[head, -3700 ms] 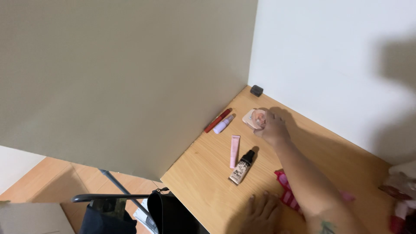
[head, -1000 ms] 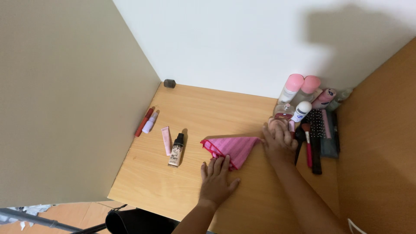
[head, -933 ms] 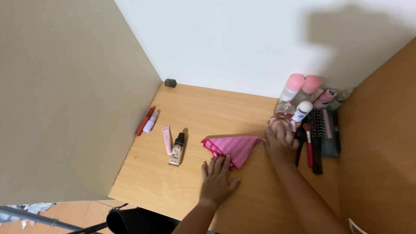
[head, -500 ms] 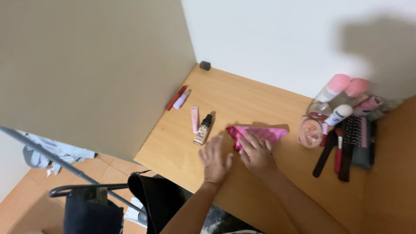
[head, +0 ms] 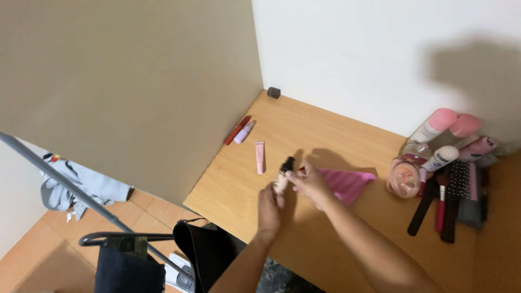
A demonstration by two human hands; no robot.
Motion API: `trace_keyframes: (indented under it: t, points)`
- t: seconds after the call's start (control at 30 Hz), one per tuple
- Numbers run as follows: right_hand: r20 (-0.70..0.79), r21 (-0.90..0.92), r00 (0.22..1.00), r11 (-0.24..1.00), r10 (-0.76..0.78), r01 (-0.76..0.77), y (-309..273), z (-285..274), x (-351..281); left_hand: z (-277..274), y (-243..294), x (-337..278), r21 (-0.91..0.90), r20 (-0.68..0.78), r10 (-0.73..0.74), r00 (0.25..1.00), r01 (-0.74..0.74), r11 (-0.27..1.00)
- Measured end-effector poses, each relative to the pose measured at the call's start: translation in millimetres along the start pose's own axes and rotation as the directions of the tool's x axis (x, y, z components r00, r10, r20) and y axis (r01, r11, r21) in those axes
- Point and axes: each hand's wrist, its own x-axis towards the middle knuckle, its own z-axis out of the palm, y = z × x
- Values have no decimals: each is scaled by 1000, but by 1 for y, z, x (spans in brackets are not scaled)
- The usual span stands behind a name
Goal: Organizing and cleaning cosmetic bottles and makeup items on a bedroom shelf.
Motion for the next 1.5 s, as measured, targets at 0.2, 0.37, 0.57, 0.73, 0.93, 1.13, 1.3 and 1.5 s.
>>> trace_keyframes:
  t: [0.2,0.37,0.57,0.73,0.93,1.13,1.3,1.5]
  points:
    - [94,-125,995,992,-12,24,11,-78,19,55,-6,-19,-110,195,393,898,-378,919]
    - [-65,-481,994,876,-87,45,-27,-151,0,87,28,-24,246,505,313,804,-482,841]
    - [-174,-646,982,762,-77,-55,-51,-237,18,103,54,-10,380,675,247,696,-614,692]
    - [-113,-861,969,509,-221,16,-31,-271,46,103,55,-10,406,663,271,697,-640,653]
    - [-5,-986,874,149,-485,77,-16,-278,70,97,69,-10,427,687,185,703,-596,680]
    - [-60,-998,944,22,-324,-56,-47,-269,48,97,67,-11,410,670,212,712,-593,693]
    - [-12,-997,873,-63,-487,-49,-33,-274,50,98,65,-10,419,688,196,699,-603,678]
    - [-4,-989,859,-123,-512,-78,-27,-272,55,100,61,-11,430,676,224,702,-623,653]
